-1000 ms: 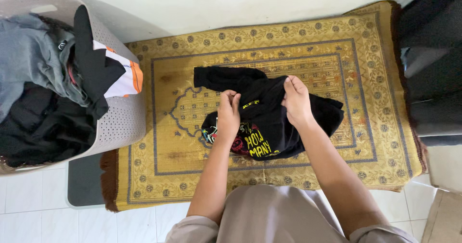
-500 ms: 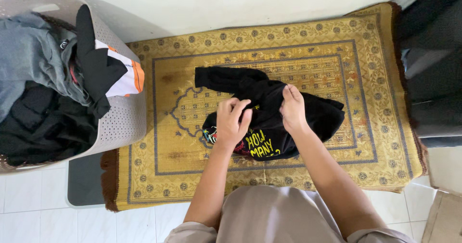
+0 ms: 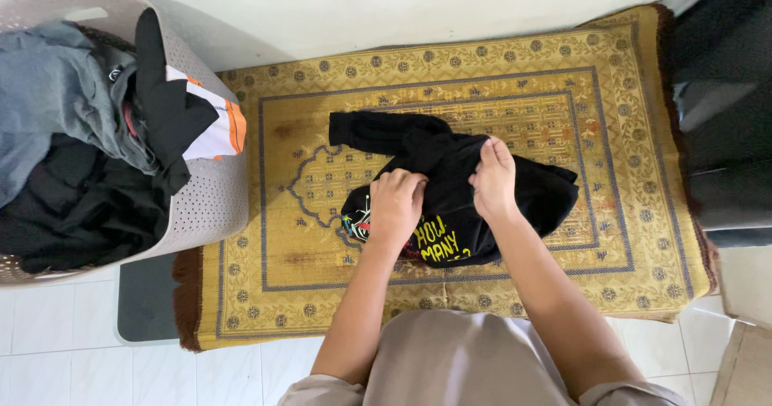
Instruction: The person removes a black hoodie from a hanger, places it on a rug, and smooths it out. They then fold the hoodie and place it back on a hanger before hanging it on a clothes rack.
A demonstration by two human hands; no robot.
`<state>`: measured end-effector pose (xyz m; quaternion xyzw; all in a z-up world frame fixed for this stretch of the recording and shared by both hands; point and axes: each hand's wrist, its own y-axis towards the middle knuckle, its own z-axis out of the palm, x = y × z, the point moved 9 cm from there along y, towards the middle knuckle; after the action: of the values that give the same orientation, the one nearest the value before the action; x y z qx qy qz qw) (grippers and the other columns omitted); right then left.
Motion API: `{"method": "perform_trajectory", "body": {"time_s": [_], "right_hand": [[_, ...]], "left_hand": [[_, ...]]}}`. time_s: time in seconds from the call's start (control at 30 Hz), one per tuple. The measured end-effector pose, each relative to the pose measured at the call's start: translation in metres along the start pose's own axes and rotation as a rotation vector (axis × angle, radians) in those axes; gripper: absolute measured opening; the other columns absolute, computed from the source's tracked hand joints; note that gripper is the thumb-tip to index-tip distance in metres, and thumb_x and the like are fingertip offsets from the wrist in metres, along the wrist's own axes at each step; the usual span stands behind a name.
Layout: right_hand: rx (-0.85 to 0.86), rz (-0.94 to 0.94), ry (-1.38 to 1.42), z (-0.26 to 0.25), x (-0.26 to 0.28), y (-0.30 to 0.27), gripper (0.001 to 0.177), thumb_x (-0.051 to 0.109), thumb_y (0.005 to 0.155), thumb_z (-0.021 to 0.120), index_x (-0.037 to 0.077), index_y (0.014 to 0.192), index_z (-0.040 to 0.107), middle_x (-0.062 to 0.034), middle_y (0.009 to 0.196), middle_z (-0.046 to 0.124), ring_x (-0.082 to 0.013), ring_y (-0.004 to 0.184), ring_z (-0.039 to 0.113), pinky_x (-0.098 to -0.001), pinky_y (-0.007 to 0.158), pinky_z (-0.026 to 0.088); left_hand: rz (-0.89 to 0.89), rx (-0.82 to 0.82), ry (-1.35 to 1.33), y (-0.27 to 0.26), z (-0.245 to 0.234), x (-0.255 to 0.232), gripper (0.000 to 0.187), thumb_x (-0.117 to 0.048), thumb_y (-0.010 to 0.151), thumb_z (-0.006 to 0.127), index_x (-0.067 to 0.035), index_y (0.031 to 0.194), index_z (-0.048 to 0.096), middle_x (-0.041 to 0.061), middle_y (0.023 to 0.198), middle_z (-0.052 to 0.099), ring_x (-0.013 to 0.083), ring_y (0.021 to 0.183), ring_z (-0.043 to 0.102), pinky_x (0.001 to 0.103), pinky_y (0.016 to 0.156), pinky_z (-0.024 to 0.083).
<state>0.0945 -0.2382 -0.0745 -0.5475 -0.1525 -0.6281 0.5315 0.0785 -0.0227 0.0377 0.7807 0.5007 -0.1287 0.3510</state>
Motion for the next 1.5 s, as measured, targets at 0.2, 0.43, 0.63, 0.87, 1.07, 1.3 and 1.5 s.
{"method": "perform_trajectory", "body": {"time_s": [0.2,0.43,0.63,0.87,1.07,1.3,1.5], "right_hand": [[-0.083,-0.119,-0.079,-0.041,0.010,0.033,0.014,0.023,0.109,0.053,0.013,0.105,0.062,0.0084,0.072,0.050,-0.0032,0.050,0.037,-0.0237,0.043,0.028],[0.000,-0.500,-0.872,-0.018,0.029,0.011,0.012,0.013,0.109,0.061,0.001,0.111,0.065,-0.0075,0.091,0.068,-0.0173,0.083,0.061,-0.0315,0.080,0.051],[0.103,-1.152,-1.256,0.061,0.098,-0.088,0.042,-0.004,0.072,0.063,0.002,0.114,0.064,-0.0195,0.115,0.064,-0.0384,0.104,0.061,-0.0416,0.092,0.052],[0.558,-1.115,-1.430,0.106,0.077,-0.107,0.032,0.001,0.084,0.069,0.013,0.114,0.066,-0.0039,0.108,0.071,-0.0271,0.087,0.070,-0.0377,0.077,0.057],[0.512,-0.775,-1.658,0.088,0.033,-0.077,0.026,0.029,0.094,0.077,0.015,0.114,0.067,-0.0037,0.093,0.070,-0.0277,0.081,0.072,-0.0404,0.066,0.058],[0.433,-0.749,-1.840,0.083,0.030,-0.077,0.050,0.034,0.072,0.084,0.014,0.115,0.068,-0.0058,0.105,0.064,-0.0254,0.098,0.067,-0.0377,0.073,0.057],[0.464,-0.710,-2.064,0.080,0.014,-0.075,0.028,0.040,0.079,0.081,0.019,0.097,0.077,0.0010,0.104,0.064,-0.0236,0.108,0.061,-0.0417,0.087,0.050]], "left_hand": [[-0.596,-0.153,-0.815,-0.020,0.030,0.079,0.012,-0.017,0.106,0.061,-0.007,0.110,0.067,0.002,0.097,0.065,0.0142,0.084,0.058,0.035,0.077,0.049],[-1.011,-0.325,-1.504,-0.043,0.077,0.108,0.013,-0.023,0.103,0.055,-0.011,0.106,0.059,0.000,0.092,0.063,0.0106,0.085,0.060,0.037,0.088,0.060],[-0.872,-0.229,-1.051,-0.043,0.065,0.099,0.015,-0.021,0.106,0.053,-0.009,0.112,0.059,-0.004,0.097,0.058,0.0051,0.085,0.055,0.025,0.077,0.052],[-0.451,-0.273,-0.891,-0.035,0.048,0.066,0.012,-0.014,0.113,0.052,-0.005,0.118,0.058,-0.002,0.098,0.053,0.0038,0.081,0.044,0.023,0.071,0.041],[-0.753,-0.251,-1.075,-0.047,0.063,0.079,0.012,-0.017,0.112,0.050,-0.011,0.117,0.059,-0.003,0.089,0.047,0.0041,0.073,0.042,0.020,0.060,0.038],[-1.008,-0.349,-1.547,-0.063,0.100,0.086,0.013,-0.023,0.109,0.043,-0.015,0.113,0.053,0.002,0.109,0.061,0.0125,0.093,0.061,0.031,0.074,0.054],[-0.922,-0.393,-1.630,-0.071,0.119,0.099,0.016,-0.022,0.111,0.043,-0.010,0.116,0.052,0.006,0.123,0.061,0.0169,0.105,0.063,0.034,0.087,0.057]]}}
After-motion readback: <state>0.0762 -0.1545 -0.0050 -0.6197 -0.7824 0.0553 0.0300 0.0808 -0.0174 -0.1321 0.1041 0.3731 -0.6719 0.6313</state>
